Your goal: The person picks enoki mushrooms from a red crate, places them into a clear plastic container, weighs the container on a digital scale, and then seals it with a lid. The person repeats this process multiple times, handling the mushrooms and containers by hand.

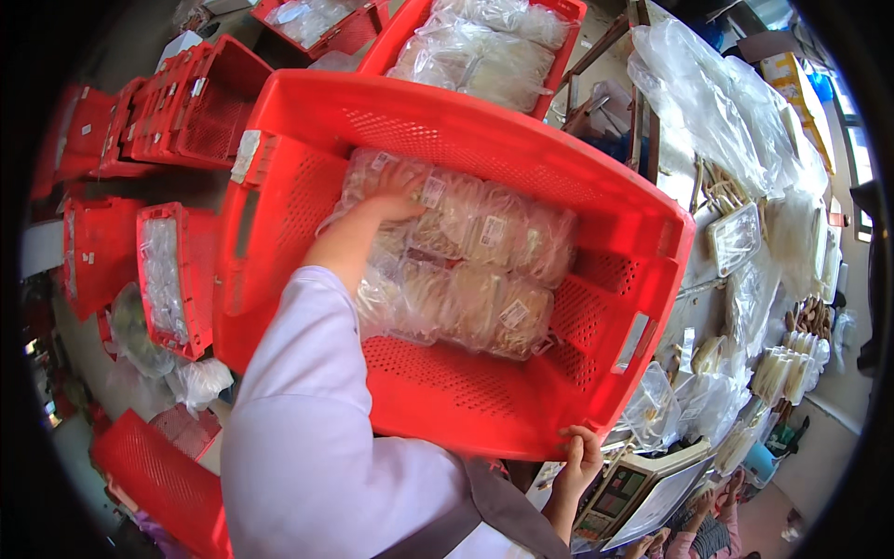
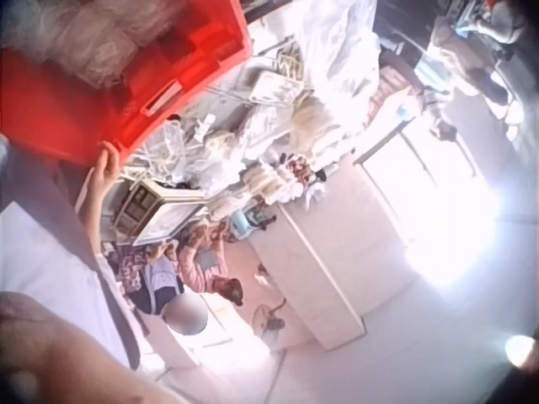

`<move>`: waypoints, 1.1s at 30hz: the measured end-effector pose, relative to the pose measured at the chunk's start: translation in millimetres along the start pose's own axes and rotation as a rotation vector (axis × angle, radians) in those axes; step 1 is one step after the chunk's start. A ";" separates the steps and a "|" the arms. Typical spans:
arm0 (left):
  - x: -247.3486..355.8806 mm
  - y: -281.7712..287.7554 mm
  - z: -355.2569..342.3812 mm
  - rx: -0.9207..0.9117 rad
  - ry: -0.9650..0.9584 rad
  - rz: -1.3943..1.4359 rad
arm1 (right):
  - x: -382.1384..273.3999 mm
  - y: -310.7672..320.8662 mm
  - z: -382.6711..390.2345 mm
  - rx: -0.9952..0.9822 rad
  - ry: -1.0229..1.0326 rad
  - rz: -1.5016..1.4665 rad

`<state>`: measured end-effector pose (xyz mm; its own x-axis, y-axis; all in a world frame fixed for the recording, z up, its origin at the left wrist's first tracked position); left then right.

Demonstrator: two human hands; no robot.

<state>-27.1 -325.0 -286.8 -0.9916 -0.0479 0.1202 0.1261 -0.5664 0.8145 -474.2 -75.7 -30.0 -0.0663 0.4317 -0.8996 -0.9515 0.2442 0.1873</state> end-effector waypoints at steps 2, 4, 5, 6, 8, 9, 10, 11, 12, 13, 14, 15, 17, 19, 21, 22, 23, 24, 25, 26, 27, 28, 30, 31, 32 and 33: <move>-10.6 4.8 13.3 0.088 -0.129 0.130 | -4.5 -3.9 0.6 0.003 -0.013 -0.006; -12.4 52.4 40.7 0.271 -0.215 0.242 | 0.7 -3.3 1.8 -0.008 0.020 -0.023; -5.4 72.1 63.1 0.236 -0.354 0.325 | 0.6 -5.8 2.3 -0.009 0.031 -0.034; -5.4 63.0 78.1 -0.017 -0.435 0.298 | -2.0 -8.0 1.6 -0.020 0.044 -0.036; -3.5 42.0 114.6 -0.295 -0.530 0.118 | -0.6 -7.6 2.3 -0.028 0.053 -0.025; 2.2 31.5 138.7 -0.319 -0.536 -0.035 | -0.7 -6.7 1.4 -0.031 0.055 -0.024; 10.2 28.6 155.7 -0.271 -0.493 -0.200 | -0.7 -6.3 1.5 -0.032 0.050 -0.027; 19.3 27.1 170.7 -0.218 -0.451 -0.361 | -0.7 -5.9 1.7 -0.032 0.048 -0.027; 23.2 27.6 177.4 -0.163 -0.405 -0.515 | -1.1 -5.3 1.8 -0.033 0.048 -0.022; 21.7 28.4 176.5 -0.229 -0.363 -0.481 | -0.6 -4.5 1.2 -0.043 0.059 -0.012; 19.1 30.5 173.6 -0.295 -0.321 -0.448 | 0.7 -3.7 0.0 -0.051 0.069 -0.003; 18.0 31.1 170.2 -0.360 -0.281 -0.409 | 1.0 -1.9 -0.4 -0.059 0.081 0.012; 13.4 42.6 166.1 -0.364 -0.315 -0.284 | -0.2 -2.2 0.4 -0.055 0.071 -0.008; 0.4 56.8 155.9 -0.247 -0.422 -0.129 | 0.0 -3.2 0.3 -0.059 0.065 -0.007; -8.3 78.9 130.9 -0.137 -0.492 0.030 | -0.2 -2.8 0.1 -0.063 0.069 0.027; -7.9 91.2 121.3 -0.045 -0.579 0.073 | -0.1 -3.8 0.2 -0.056 0.069 0.020; -5.9 100.1 110.0 -0.042 -0.564 0.085 | 0.5 -4.9 0.2 -0.048 0.070 0.013; 1.2 111.7 101.2 -0.022 -0.517 0.041 | 0.5 -5.6 -0.2 -0.040 0.071 0.006; 6.3 115.3 92.1 -0.031 -0.442 -0.049 | 0.4 -5.6 -1.2 -0.045 0.071 0.014; 6.6 108.6 79.1 -0.043 -0.357 -0.115 | 0.3 -5.2 -2.6 -0.051 0.071 0.021; 7.3 92.1 60.4 -0.056 -0.282 -0.181 | 0.6 -4.7 -1.7 -0.047 0.071 0.030; 7.6 75.2 47.0 -0.070 -0.202 -0.246 | -0.2 -5.0 -1.5 -0.044 0.074 0.034; 12.6 49.2 50.3 -0.058 -0.100 -0.227 | -0.7 -5.4 -0.6 -0.035 0.077 0.034; 14.4 39.2 59.0 -0.023 -0.155 -0.274 | -0.7 -5.4 -0.1 -0.020 0.069 0.025; 15.6 32.6 66.9 0.013 -0.210 -0.320 | -0.8 -5.7 0.8 -0.006 0.061 0.017; 11.9 26.3 74.5 -0.073 -0.147 -0.246 | -1.0 -4.8 1.3 0.001 0.052 0.011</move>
<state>-33.4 -279.2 -221.6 -0.9766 0.2151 0.0098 -0.1251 -0.6038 0.7872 -469.2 -76.2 -29.5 -0.0928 0.3886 -0.9167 -0.9503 0.2403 0.1981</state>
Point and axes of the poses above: each hand's wrist, its own z-axis away from the middle knuckle, its own y-axis out of the back of the hand, x = y × z, the point moved 4 cm from there along -z, towards the middle knuckle, and after that the axes turned 11 degrees about -z, right-handed, at the moved point
